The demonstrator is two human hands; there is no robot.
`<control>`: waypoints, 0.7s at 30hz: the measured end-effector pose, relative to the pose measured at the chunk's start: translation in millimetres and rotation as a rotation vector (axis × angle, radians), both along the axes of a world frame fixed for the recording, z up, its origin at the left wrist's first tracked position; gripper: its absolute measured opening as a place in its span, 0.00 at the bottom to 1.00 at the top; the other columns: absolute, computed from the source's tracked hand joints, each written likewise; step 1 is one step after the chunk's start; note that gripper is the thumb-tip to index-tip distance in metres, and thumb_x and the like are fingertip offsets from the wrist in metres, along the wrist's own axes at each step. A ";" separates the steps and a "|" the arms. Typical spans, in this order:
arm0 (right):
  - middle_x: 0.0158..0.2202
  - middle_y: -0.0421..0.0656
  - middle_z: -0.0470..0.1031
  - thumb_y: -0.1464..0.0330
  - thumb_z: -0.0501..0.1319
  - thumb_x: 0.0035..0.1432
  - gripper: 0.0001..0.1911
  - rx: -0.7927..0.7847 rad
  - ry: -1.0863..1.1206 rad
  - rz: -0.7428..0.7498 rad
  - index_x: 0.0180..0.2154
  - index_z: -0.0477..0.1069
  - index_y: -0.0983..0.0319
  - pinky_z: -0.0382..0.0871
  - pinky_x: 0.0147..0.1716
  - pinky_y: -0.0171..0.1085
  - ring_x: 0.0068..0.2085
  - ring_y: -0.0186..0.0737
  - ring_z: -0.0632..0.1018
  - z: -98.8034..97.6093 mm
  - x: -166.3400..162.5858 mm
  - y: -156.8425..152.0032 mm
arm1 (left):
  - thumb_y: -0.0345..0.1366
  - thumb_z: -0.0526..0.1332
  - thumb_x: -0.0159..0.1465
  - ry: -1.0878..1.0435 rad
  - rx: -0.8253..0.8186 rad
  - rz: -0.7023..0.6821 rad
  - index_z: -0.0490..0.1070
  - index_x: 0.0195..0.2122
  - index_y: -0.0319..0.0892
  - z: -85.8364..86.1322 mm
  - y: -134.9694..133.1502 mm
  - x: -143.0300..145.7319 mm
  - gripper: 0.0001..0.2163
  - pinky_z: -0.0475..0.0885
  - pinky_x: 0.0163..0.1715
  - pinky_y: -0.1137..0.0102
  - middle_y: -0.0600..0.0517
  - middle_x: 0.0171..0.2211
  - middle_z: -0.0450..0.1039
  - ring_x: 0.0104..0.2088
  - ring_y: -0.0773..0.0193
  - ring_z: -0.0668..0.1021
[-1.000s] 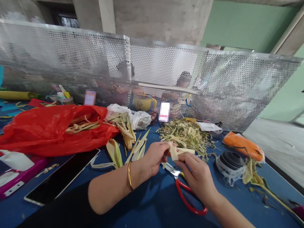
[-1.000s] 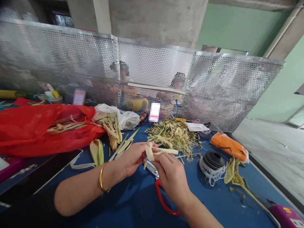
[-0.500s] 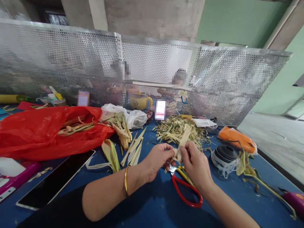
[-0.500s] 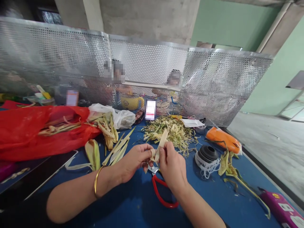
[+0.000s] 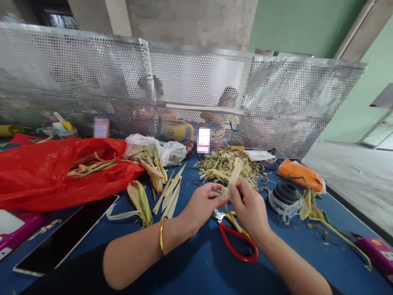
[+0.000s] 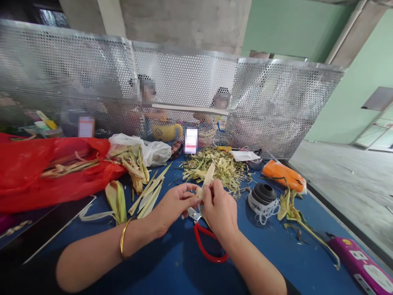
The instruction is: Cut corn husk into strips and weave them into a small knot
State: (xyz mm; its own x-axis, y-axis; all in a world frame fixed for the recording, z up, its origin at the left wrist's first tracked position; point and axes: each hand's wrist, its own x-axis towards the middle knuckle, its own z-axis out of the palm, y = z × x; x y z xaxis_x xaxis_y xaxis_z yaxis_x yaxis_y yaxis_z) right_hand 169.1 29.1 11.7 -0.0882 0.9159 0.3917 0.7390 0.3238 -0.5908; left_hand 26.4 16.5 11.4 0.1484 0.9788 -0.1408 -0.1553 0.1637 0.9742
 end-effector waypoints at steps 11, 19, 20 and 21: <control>0.20 0.36 0.66 0.61 0.52 0.61 0.13 -0.032 0.069 -0.032 0.25 0.58 0.58 0.52 0.23 0.33 0.23 0.35 0.65 -7.1 0.2 6.7 | 0.35 0.70 0.49 0.014 0.032 0.027 0.74 0.33 0.38 -6.4 -0.4 1.0 0.11 0.61 0.20 0.77 0.54 0.25 0.73 0.23 0.71 0.70; 0.22 0.35 0.70 0.59 0.57 0.59 0.12 -0.281 0.383 0.294 0.40 0.68 0.59 0.61 0.20 0.32 0.20 0.33 0.69 13.3 8.4 4.7 | 0.34 0.69 0.49 -0.101 -0.131 0.181 0.76 0.30 0.38 -2.6 10.5 -9.0 0.08 0.57 0.20 0.76 0.51 0.27 0.75 0.23 0.72 0.68; 0.23 0.36 0.71 0.61 0.57 0.59 0.12 -0.296 0.386 0.368 0.42 0.70 0.60 0.63 0.21 0.32 0.21 0.33 0.70 17.5 10.7 4.8 | 0.34 0.69 0.49 -0.123 -0.145 0.183 0.76 0.30 0.39 -2.9 12.0 -10.3 0.08 0.57 0.20 0.76 0.52 0.27 0.74 0.23 0.72 0.68; 0.25 0.37 0.73 0.63 0.57 0.59 0.13 -0.311 0.370 0.439 0.43 0.72 0.60 0.64 0.22 0.32 0.22 0.33 0.71 21.2 12.9 5.2 | 0.35 0.69 0.49 -0.136 -0.150 0.179 0.76 0.30 0.39 -3.4 13.2 -11.2 0.08 0.56 0.19 0.77 0.52 0.27 0.73 0.23 0.73 0.68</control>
